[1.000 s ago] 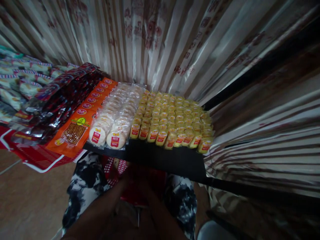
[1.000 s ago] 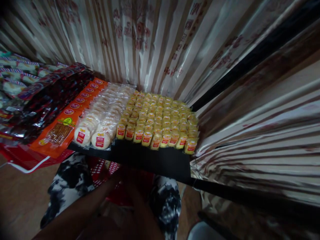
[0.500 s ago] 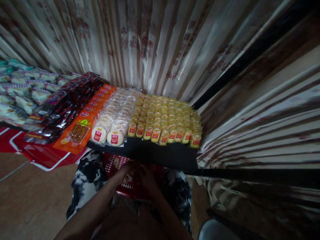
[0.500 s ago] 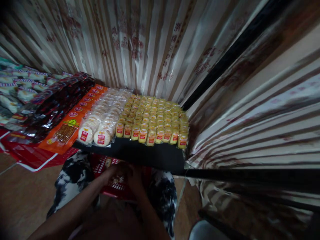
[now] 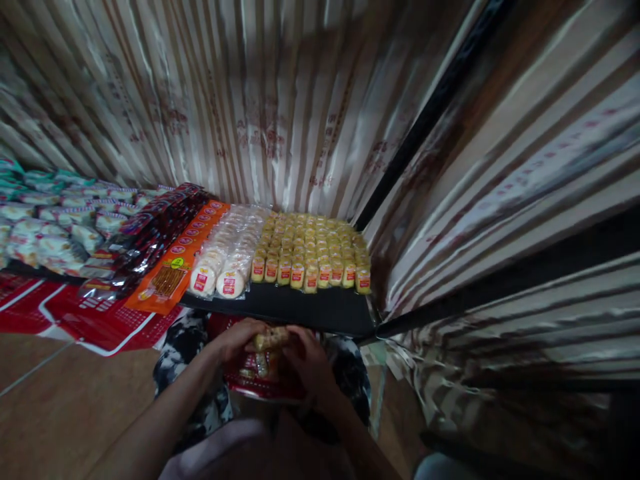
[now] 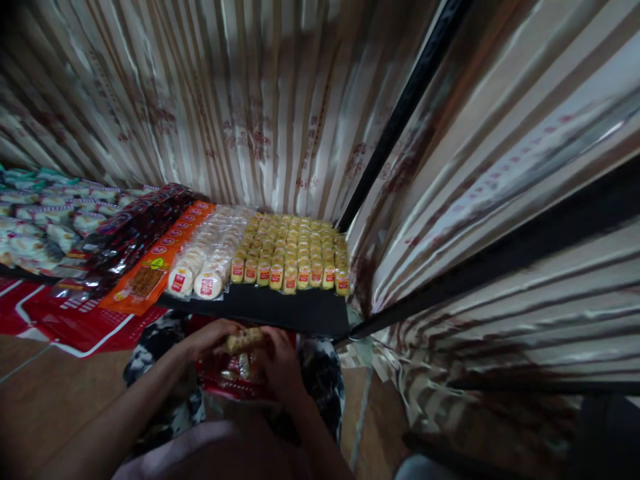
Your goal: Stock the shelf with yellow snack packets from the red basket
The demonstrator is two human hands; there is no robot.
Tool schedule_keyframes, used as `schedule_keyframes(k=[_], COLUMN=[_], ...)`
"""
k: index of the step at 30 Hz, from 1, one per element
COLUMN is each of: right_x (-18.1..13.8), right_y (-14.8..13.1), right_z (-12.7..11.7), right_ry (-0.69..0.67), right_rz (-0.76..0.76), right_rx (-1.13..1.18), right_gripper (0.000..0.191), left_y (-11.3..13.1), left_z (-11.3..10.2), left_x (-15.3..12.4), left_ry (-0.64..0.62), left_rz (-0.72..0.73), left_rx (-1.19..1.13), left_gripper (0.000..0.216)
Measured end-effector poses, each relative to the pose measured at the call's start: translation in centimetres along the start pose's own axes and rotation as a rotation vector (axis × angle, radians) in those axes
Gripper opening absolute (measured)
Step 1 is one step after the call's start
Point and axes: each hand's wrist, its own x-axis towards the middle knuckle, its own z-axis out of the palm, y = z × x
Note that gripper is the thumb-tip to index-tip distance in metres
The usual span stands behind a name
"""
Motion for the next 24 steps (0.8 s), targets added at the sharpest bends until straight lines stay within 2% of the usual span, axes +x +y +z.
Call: schedule_keyframes(k=[3,6,9,13,15,19,22,24], right_x=[0.1,0.1,0.0,0.0,-0.1,-0.2,-0.3,-0.4], right_y=[-0.3,-0.8,-1.7,-2.5,-2.5,-1.6,-0.9,-0.8], right_z=[-1.5,-3.1,-4.6,-5.8,-5.9,-5.4,-5.0,-4.9], right_ry=[0.034,0.027,-0.047,-0.132,-0.117,-0.033,0.035,0.122], right_rz=[0.01,0.022,0.066,0.075,0.081,0.143,0.211,0.263], right_rx=[0.168,0.264,0.333,0.325,0.376,0.511,0.607,0.66], right_gripper=[0.03,0.041,0.047,0.038,0.034,0.03,0.032,0.034], left_y=[1.7,2.2,1.4,-0.3,-0.7,-0.3,0.4,0.8], left_z=[1.1,2.7,4.3,5.7,6.1,6.4,6.6,6.8], left_x=[-0.6,-0.7,-0.2,1.0,1.5,1.9,1.9,1.8], left_ry=[-0.109,-0.235,-0.383,-0.506,-0.509,-0.439,-0.399,-0.367], left_rz=[0.017,-0.009,-0.081,-0.241,-0.297,-0.341,-0.306,-0.232], left_rx=[-0.084,-0.241,-0.407,-0.561,-0.611,-0.648,-0.665,-0.677], left_gripper=[0.025,0.031,0.025,0.025,0.029,0.032,0.034,0.034])
